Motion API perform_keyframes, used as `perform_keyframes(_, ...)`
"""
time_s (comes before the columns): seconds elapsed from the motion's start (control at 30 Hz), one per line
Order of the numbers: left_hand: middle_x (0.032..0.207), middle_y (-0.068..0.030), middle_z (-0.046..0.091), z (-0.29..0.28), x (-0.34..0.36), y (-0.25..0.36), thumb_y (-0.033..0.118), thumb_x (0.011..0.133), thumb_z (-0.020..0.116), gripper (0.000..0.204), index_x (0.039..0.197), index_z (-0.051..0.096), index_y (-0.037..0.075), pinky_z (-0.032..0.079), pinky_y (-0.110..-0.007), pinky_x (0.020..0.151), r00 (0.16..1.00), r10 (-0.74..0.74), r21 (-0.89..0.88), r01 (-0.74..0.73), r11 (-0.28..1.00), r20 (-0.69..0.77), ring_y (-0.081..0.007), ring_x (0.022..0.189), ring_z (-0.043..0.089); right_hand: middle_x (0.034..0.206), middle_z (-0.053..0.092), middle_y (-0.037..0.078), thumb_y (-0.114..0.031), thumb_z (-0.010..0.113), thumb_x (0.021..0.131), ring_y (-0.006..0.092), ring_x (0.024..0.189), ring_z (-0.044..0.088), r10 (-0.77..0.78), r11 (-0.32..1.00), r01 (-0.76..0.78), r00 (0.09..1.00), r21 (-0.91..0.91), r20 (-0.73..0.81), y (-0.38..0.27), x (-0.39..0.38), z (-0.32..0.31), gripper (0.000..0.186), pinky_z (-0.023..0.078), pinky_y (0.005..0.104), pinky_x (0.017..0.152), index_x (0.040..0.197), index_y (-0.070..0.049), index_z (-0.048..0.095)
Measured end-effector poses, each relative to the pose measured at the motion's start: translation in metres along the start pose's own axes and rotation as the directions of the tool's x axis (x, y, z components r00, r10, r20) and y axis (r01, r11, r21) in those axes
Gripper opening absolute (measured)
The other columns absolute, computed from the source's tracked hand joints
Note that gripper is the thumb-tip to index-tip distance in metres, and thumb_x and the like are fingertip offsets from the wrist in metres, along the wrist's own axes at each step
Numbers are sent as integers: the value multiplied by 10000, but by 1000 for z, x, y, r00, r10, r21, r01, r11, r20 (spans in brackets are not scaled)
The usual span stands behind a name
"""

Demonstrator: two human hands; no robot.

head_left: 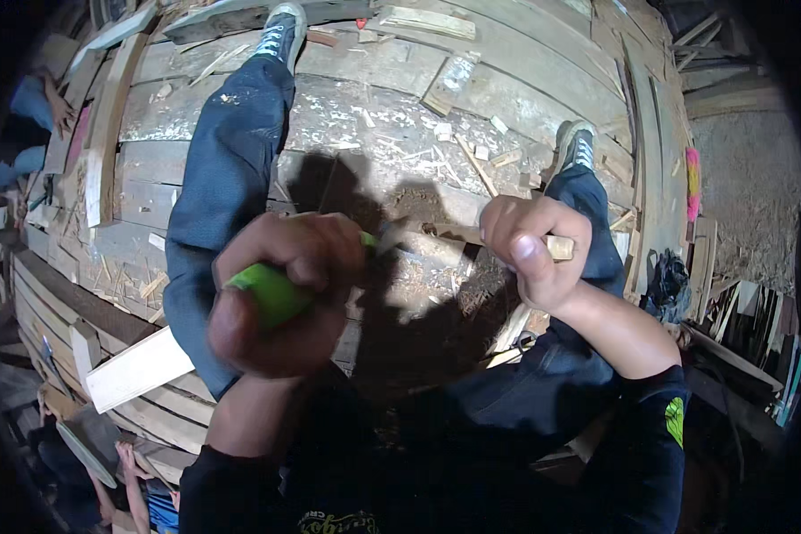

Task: The person carves a small piece of wood using a hand chisel while holding the piece in their other hand.

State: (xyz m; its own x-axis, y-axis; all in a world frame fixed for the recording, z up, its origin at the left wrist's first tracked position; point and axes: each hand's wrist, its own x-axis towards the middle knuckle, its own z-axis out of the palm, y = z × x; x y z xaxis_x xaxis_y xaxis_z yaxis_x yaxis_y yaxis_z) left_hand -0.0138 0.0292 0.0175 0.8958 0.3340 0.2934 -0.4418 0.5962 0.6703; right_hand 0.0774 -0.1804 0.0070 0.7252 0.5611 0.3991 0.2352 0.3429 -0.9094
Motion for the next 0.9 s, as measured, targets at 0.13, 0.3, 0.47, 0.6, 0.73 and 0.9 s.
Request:
perform_keyframes(0.13,595,-77,455,6,-2,-3,549,830,491,550,709,480,13,296,-312,503,999,-27,33,26,999,41,-187,533,405,635,541,66,-38,618,871,144,568,487,10,999,-11,999,34,48,-1,-4,4,190,389,287,506,724,-21,500)
perform_keyframes(0.3,580,-84,491,19,-9,-21,565,844,497,606,644,486,-7,325,-298,446,994,-65,259,41,965,87,-173,485,449,662,555,71,23,645,824,161,567,501,-69,998,69,992,2,105,1,-2,8,183,392,293,509,729,-31,498)
perform_keyframes(0.47,600,-78,435,1,-2,12,556,888,381,489,774,465,88,310,-347,597,998,-9,84,3,996,69,-199,542,377,665,551,68,17,648,830,162,576,497,-50,999,49,997,16,59,4,-1,9,179,400,296,526,747,-20,494)
perform_keyframes(0.6,588,-74,432,17,-2,4,569,873,424,524,738,463,65,324,-352,579,996,-38,138,28,990,75,-200,524,374,667,558,61,12,639,839,166,568,492,-60,997,65,991,-39,121,3,-4,9,172,402,299,530,752,-21,494)
perform_keyframes(0.73,570,-89,445,21,-8,-15,564,843,490,551,691,462,35,315,-345,550,991,-98,298,66,952,93,-210,514,396,670,570,67,6,615,856,160,554,495,-55,998,57,993,-18,100,-1,-1,10,179,413,299,538,741,-36,484)
perform_keyframes(0.9,586,-52,405,-2,-1,9,549,902,356,488,759,452,94,323,-373,625,1000,-11,39,12,999,-13,-196,537,372,661,557,77,-1,629,854,166,580,505,-83,996,85,993,-24,83,5,-4,11,187,407,305,530,744,-32,482)
